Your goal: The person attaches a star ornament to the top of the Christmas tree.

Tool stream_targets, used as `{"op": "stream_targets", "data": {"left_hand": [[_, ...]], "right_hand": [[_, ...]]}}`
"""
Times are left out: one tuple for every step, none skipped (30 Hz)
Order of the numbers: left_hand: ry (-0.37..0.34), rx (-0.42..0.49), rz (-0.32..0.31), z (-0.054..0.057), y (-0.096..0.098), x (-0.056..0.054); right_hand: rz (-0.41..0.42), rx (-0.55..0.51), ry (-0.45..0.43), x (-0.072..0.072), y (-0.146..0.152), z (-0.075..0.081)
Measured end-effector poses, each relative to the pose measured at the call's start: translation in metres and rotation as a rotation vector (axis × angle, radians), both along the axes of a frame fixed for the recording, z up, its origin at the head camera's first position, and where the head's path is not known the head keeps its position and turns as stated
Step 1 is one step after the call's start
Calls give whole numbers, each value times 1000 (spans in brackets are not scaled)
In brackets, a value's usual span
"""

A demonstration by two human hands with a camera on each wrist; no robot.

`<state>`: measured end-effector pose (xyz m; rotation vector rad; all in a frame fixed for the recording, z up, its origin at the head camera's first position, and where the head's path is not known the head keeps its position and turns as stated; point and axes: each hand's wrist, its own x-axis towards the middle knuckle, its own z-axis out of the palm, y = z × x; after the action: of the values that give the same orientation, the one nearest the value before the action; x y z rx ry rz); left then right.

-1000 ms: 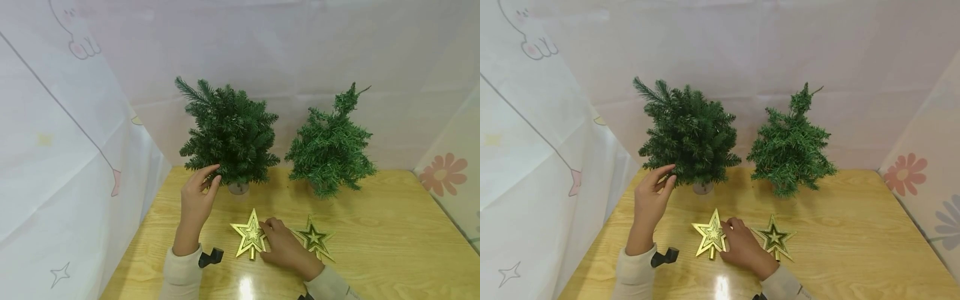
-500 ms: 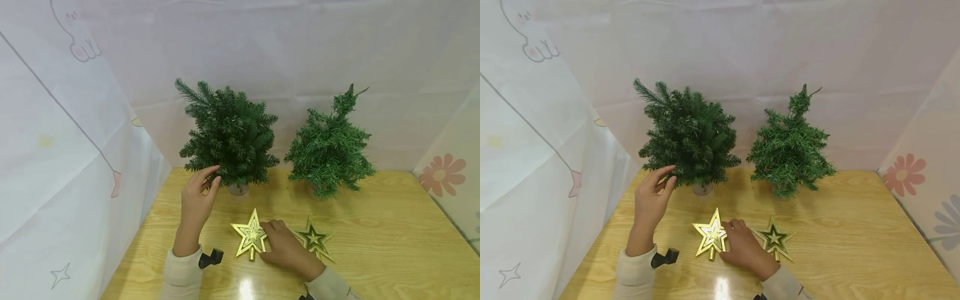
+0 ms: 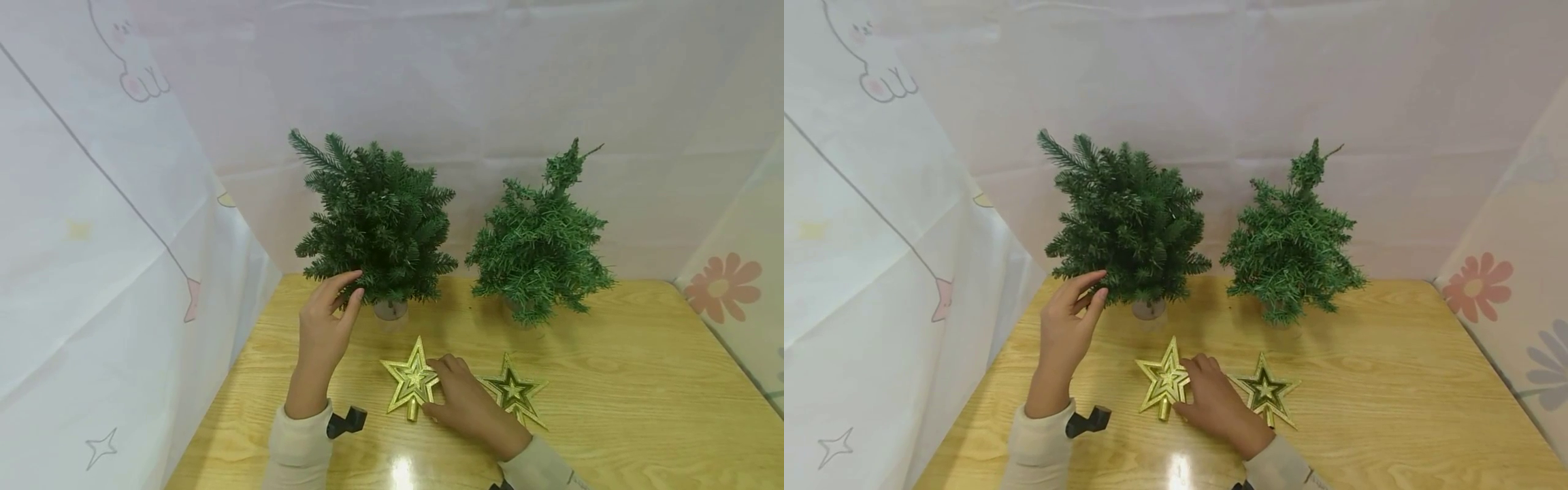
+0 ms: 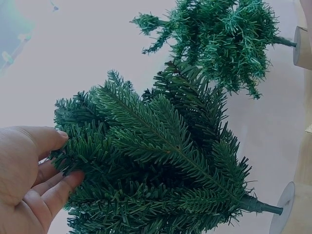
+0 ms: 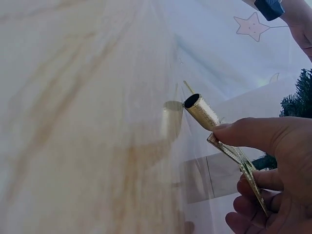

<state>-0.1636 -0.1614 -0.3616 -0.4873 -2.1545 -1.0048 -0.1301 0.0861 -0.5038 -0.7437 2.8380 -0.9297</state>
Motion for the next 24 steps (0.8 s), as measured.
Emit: {"op": "stream_targets", "data": {"left_hand": [[-1, -1, 2, 0, 0, 0], [-3, 0, 3, 0, 0, 0], [-3, 1, 5, 0, 0, 1], [-3, 1, 5, 1, 0, 1], [-3, 1, 6, 1, 0, 1], [-2, 2, 7, 1, 0, 1], [1, 1, 7, 1, 0, 1], [2, 0, 6, 1, 0, 1], [4, 0, 5, 1, 0, 1], [4, -1, 5, 1, 0, 1], [4, -1, 6, 1, 0, 2], [5, -1, 5, 0, 0, 2], [4, -1, 5, 0, 0, 2], [3, 0, 5, 0, 0, 2], [3, 1, 3, 0, 0, 2], [2, 1, 3, 0, 0, 2], [1, 2, 2, 1, 0, 2], [0, 2, 1, 1, 1, 2], [0, 1, 1, 1, 1, 2], [-1, 1, 1, 1, 1, 2], [-2, 1, 1, 2, 1, 2], [-3, -1, 1, 2, 1, 2], [-3, -2, 0, 2, 1, 2], [-3, -3, -1, 2, 1, 2]], "right_hand": [[-5, -7, -6, 0, 0, 0], [-8, -13, -6, 0, 0, 1], [-9, -17, -4, -1, 0, 1], [-9, -21, 0, -1, 0, 1], [-5, -23, 4, -1, 0, 1], [-4, -27, 3, -2, 1, 2], [-3, -30, 0, -2, 1, 2], [-3, -33, 2, -2, 1, 2], [-3, -37, 4, -3, 1, 2], [-5, -44, 6, -3, 1, 2], [-10, -51, 7, -3, 0, 1], [-18, -59, 9, -3, 0, 1], [-27, -61, 12, -3, 0, 1], [-36, -67, 14, -2, 0, 2], [-43, -71, 12, -2, 0, 2], [-48, -82, 3, -2, 0, 2], [-54, -88, -9, -2, 0, 3], [-55, -96, -22, -2, 0, 4], [-57, -107, -40, -2, 0, 4], [-59, -120, -54, -3, 0, 5], [-61, -134, -67, -3, 0, 5], [-65, -150, -81, -3, 0, 5], [-71, -159, -84, -3, 0, 5], [-78, -172, -90, -3, 0, 5]]}}
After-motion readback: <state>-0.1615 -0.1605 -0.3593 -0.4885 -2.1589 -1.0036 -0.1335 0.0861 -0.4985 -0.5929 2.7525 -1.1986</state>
